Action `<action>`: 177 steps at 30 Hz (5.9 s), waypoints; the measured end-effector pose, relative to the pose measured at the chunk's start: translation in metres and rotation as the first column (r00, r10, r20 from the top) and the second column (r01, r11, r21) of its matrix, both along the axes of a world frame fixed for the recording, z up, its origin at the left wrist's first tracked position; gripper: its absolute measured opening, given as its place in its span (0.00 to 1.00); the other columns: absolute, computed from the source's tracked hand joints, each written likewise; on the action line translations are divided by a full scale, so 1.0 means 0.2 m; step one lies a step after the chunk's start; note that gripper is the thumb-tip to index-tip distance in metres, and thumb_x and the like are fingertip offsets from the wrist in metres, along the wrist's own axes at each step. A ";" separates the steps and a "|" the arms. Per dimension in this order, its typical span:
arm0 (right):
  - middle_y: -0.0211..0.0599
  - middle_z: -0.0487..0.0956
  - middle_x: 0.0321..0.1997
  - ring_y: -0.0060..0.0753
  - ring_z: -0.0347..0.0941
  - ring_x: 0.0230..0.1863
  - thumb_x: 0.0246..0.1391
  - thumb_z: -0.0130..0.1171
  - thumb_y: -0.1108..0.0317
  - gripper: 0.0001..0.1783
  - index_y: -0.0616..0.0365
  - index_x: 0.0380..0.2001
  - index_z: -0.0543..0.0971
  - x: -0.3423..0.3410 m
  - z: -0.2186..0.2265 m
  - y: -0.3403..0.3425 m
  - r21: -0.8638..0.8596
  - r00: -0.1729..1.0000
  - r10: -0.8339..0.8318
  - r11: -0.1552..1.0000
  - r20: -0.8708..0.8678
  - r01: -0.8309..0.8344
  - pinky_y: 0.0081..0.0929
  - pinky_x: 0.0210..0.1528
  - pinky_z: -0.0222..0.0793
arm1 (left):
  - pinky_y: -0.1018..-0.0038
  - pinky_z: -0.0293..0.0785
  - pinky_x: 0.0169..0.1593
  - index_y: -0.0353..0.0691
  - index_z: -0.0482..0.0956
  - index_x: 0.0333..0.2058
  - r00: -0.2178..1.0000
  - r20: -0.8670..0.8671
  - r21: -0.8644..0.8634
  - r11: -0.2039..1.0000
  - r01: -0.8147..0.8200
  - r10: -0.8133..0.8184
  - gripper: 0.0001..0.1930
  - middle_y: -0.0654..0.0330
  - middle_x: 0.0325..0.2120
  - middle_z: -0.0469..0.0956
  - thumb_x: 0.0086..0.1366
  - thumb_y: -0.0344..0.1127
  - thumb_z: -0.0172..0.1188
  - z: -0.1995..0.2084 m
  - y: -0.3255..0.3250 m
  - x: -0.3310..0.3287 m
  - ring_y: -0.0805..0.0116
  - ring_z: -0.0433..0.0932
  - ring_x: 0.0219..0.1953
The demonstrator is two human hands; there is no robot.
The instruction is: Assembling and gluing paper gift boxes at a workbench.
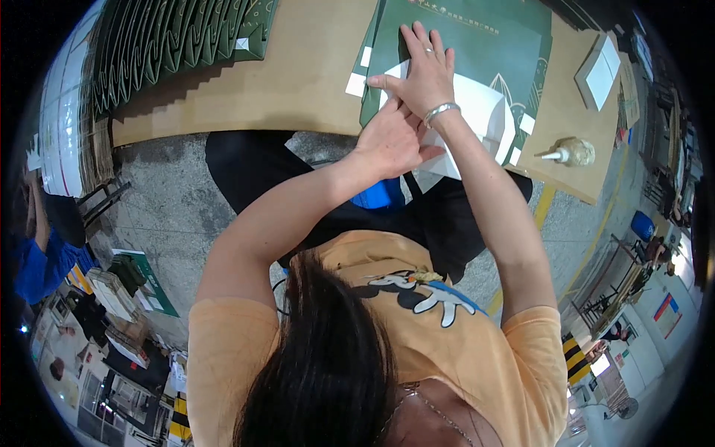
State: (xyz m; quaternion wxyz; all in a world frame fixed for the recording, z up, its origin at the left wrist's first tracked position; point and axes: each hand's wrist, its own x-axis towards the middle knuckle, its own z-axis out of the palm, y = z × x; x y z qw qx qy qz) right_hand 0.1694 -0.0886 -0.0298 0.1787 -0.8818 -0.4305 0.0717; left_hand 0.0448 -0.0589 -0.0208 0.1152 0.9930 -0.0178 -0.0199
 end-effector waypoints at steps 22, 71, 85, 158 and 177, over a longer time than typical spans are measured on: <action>0.49 0.49 0.74 0.56 0.36 0.75 0.35 0.66 0.29 0.65 0.57 0.69 0.52 -0.09 0.05 0.05 -0.190 0.999 -0.038 0.981 0.019 0.041 0.62 0.71 0.31 | 0.56 0.50 0.68 0.43 0.66 0.61 0.995 0.086 -0.134 0.991 -0.032 0.043 0.31 0.52 0.60 0.68 0.67 0.58 0.43 0.02 0.01 -0.02 0.54 0.62 0.63; 0.58 0.65 0.60 0.58 0.60 0.61 0.43 0.71 0.55 0.40 0.68 0.54 0.68 -0.17 0.17 -0.88 0.491 0.777 -0.605 0.631 -0.172 0.600 0.46 0.64 0.55 | 0.62 0.71 0.48 0.31 0.77 0.45 0.872 0.445 -0.503 0.862 0.054 0.205 0.17 0.51 0.37 0.77 0.55 0.23 0.58 0.15 -0.07 0.28 0.51 0.75 0.41; 0.46 0.72 0.49 0.48 0.65 0.51 0.43 0.66 0.64 0.32 0.63 0.53 0.73 -0.21 0.10 -0.88 0.339 0.779 -0.620 0.716 -0.092 0.610 0.39 0.51 0.60 | 0.73 0.72 0.28 0.26 0.75 0.31 0.512 -0.819 -0.573 -0.369 -0.732 0.258 0.06 0.53 0.26 0.77 0.60 0.24 0.58 0.26 -0.43 0.72 0.65 0.77 0.26; 0.59 0.79 0.35 0.61 0.75 0.40 0.47 0.50 0.72 0.19 0.65 0.43 0.77 -0.02 0.18 -0.92 0.349 0.656 -0.614 0.557 -0.438 0.754 0.47 0.48 0.71 | 0.74 0.72 0.53 0.26 0.71 0.51 0.873 -0.465 -0.831 0.268 -0.487 0.144 0.17 0.51 0.44 0.80 0.66 0.26 0.46 0.28 -0.37 0.57 0.64 0.79 0.47; 0.58 0.82 0.36 0.53 0.80 0.39 0.42 0.59 0.64 0.20 0.70 0.37 0.80 0.22 0.26 -0.85 -0.274 0.530 -0.795 0.602 -0.295 0.750 0.37 0.44 0.75 | 0.67 0.72 0.55 0.32 0.64 0.58 0.922 -0.238 -0.819 0.447 -0.360 0.306 0.29 0.49 0.48 0.73 0.55 0.16 0.53 0.16 -0.51 0.40 0.55 0.74 0.51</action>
